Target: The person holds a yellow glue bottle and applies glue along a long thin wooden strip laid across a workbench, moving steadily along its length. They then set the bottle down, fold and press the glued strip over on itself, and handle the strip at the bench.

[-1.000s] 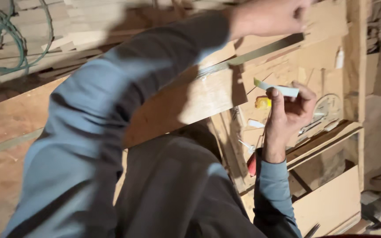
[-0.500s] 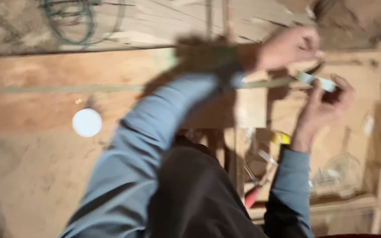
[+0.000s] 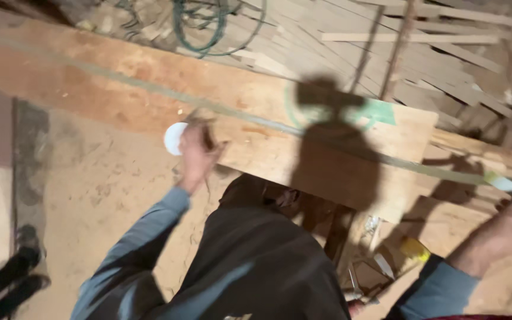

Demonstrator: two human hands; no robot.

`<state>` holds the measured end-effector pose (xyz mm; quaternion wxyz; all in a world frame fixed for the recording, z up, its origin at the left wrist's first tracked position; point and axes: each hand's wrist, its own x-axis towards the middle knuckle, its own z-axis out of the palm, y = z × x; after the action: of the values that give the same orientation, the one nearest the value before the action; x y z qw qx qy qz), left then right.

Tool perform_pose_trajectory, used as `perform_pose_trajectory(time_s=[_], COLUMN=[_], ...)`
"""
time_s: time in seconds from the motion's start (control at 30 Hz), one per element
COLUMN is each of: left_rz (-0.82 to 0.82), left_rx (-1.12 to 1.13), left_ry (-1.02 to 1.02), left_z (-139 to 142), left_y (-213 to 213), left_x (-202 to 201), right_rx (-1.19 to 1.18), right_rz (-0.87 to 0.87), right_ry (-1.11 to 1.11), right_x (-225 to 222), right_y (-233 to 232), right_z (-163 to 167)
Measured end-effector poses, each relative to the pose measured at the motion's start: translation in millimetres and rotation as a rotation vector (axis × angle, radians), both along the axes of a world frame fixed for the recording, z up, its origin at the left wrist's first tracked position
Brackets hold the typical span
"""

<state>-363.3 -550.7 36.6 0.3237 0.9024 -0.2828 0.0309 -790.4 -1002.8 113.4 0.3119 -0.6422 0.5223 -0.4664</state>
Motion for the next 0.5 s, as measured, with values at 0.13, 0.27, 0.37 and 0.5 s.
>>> perform_pose_trajectory(time_s=[0.13,0.27,0.37,0.5], left_rz=[-0.085,-0.022,-0.091,-0.361], left_rx=[0.187,-0.071,0.273,-0.200], left_ry=[0.014,0.455,0.183,0.766], left_z=[-18.1,-20.2,10.4,45.0], left_y=[58.9,57.4,36.3,-56.2], left_x=[44.3,44.1,31.2,-49.0], right_rx=[-0.094,-0.186,-0.053,-0.031], right_rz=[0.107,0.039,-0.027,0.021], right_ry=[-0.076,0.179,0.077,-0.086], right_x=[-21.8,-36.5,-36.4,-32.3], right_y=[-6.6,-17.1,-16.6,-12.4], right_z=[6.4,4.2,-0.1,0.8])
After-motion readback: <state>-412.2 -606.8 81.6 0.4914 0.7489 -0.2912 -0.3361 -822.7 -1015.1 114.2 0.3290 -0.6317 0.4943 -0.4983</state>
